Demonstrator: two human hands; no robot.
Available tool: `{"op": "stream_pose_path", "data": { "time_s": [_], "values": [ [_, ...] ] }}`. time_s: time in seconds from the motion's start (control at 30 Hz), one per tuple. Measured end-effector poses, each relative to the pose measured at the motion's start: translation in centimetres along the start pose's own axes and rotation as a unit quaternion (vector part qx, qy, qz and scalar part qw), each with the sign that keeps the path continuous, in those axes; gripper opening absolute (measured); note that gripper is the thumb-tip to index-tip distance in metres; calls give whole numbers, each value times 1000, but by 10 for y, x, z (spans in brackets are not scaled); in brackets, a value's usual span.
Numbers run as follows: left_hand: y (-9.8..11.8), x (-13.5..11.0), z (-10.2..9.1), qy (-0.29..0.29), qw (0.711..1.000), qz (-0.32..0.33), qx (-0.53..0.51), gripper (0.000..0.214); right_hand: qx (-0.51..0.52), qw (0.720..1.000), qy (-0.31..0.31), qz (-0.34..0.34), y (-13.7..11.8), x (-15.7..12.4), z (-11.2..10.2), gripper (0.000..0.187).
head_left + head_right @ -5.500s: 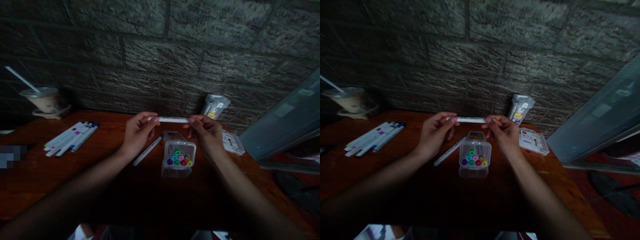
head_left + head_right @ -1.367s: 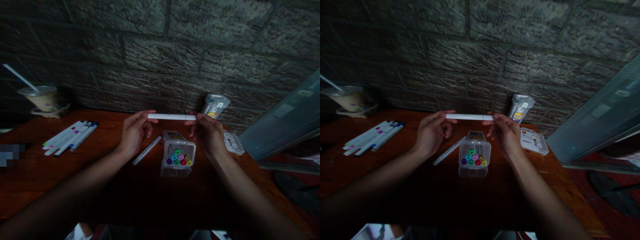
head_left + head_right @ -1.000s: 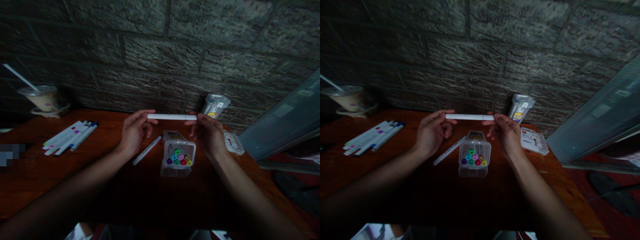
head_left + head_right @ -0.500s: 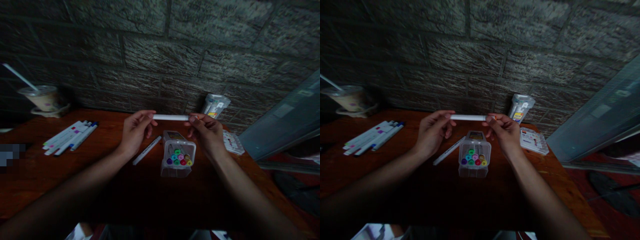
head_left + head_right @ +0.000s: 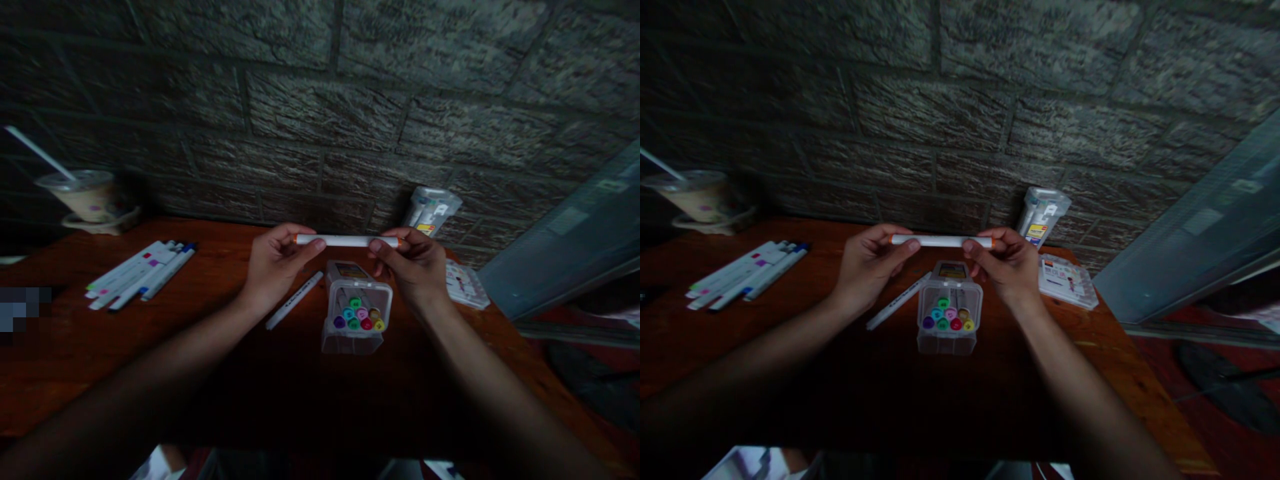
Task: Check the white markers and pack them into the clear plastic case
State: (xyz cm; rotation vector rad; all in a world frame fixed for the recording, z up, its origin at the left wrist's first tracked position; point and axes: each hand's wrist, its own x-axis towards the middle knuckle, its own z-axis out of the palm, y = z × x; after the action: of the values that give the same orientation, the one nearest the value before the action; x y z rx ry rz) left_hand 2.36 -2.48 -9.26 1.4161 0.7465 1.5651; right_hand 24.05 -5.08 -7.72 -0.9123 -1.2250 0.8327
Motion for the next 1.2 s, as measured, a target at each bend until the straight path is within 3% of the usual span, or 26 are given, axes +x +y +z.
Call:
{"op": "stream_pose_path", "data": {
  "time_s": [0.23, 0.87, 1.2],
  "values": [
    [-2, -1, 0, -12, 1000, 7, 17, 21, -9, 1000, -5, -9, -2, -2, 4, 39],
    [-2, 3, -1, 10, 999, -16, -27, 22, -1, 1000, -6, 3, -2, -1, -1, 24],
    [2, 3, -1, 23, 997, -43, -58, 27, 69, 997, -7, 23, -3, 0, -2, 21]
  ]
}}
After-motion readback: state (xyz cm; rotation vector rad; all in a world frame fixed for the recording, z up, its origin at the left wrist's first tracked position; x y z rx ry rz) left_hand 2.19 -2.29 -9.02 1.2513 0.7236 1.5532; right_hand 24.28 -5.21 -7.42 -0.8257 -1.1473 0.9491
